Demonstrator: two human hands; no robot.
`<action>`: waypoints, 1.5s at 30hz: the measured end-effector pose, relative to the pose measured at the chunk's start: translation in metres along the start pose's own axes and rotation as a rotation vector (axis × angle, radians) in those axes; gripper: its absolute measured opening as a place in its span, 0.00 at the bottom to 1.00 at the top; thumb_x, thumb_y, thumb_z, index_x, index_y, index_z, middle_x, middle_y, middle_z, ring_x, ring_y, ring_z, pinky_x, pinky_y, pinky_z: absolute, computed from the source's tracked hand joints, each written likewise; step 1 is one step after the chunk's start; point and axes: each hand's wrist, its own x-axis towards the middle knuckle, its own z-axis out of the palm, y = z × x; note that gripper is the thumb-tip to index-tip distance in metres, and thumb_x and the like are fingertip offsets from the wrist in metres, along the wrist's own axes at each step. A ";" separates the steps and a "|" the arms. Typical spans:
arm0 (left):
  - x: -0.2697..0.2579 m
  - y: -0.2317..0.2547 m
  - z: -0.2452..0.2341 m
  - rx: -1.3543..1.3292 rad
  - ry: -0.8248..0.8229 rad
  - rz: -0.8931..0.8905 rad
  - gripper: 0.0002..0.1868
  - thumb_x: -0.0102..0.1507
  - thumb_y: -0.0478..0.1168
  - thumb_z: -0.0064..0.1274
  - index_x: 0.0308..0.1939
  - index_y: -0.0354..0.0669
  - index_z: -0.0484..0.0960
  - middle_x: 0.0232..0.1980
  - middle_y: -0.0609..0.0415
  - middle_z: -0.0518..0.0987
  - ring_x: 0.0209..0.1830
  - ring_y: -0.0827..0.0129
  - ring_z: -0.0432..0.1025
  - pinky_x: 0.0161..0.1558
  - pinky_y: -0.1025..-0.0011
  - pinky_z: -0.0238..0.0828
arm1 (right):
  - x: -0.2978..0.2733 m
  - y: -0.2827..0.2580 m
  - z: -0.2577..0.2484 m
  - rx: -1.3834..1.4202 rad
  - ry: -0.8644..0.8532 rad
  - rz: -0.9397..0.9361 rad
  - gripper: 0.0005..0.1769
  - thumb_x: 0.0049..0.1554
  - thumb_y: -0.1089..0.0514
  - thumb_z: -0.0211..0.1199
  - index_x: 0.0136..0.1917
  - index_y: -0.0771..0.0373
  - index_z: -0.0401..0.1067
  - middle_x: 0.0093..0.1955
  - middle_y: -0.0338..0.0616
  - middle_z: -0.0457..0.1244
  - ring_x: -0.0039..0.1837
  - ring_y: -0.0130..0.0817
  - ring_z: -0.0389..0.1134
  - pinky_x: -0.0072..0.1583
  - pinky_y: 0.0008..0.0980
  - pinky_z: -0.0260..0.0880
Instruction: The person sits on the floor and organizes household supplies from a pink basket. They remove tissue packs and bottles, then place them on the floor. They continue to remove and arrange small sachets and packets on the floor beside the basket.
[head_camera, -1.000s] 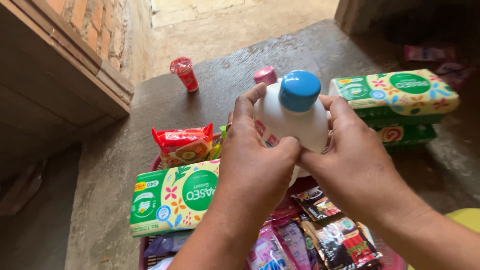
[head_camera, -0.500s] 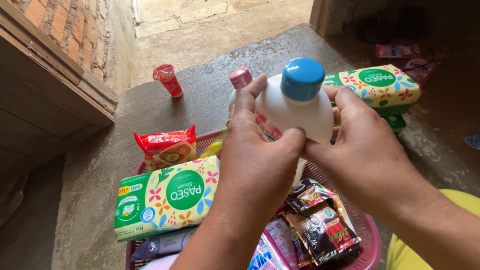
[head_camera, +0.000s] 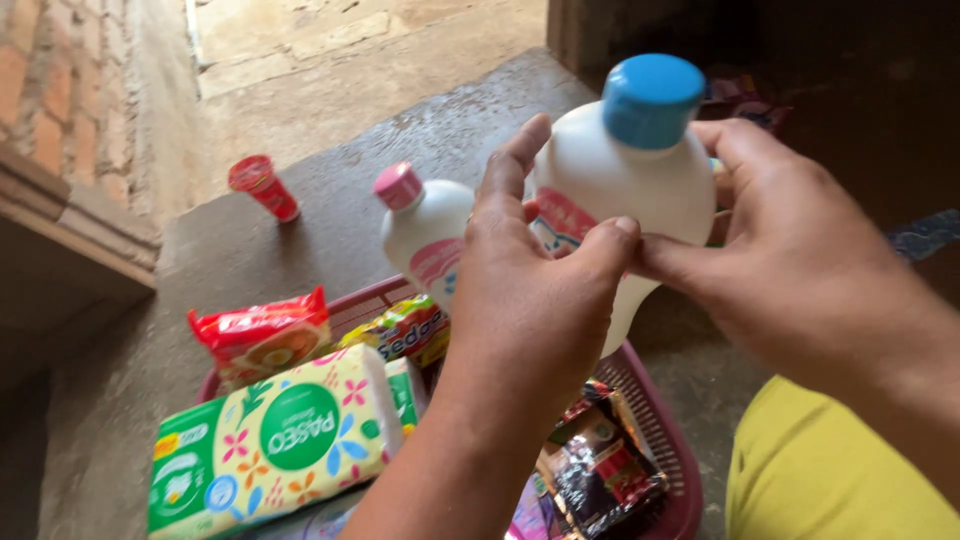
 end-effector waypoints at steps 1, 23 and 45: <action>0.005 -0.001 0.007 -0.018 -0.034 0.022 0.41 0.57 0.31 0.54 0.74 0.34 0.59 0.52 0.38 0.80 0.41 0.69 0.81 0.39 0.74 0.83 | 0.002 0.003 -0.009 0.040 0.013 -0.003 0.31 0.55 0.62 0.69 0.70 0.67 0.63 0.62 0.50 0.70 0.62 0.33 0.74 0.59 0.34 0.73; -0.040 -0.069 0.018 0.325 -0.071 -0.279 0.27 0.54 0.40 0.58 0.59 0.41 0.80 0.50 0.46 0.82 0.49 0.63 0.78 0.51 0.67 0.76 | -0.035 0.086 0.010 -0.520 0.325 0.356 0.45 0.44 0.51 0.79 0.70 0.62 0.63 0.57 0.52 0.69 0.57 0.42 0.72 0.56 0.43 0.71; -0.052 -0.071 -0.029 0.431 0.038 -0.347 0.21 0.54 0.42 0.59 0.51 0.42 0.84 0.46 0.46 0.84 0.52 0.61 0.77 0.51 0.64 0.75 | -0.054 0.101 0.058 -0.672 0.367 0.200 0.75 0.45 0.54 0.79 0.82 0.70 0.23 0.80 0.72 0.34 0.82 0.66 0.35 0.78 0.57 0.40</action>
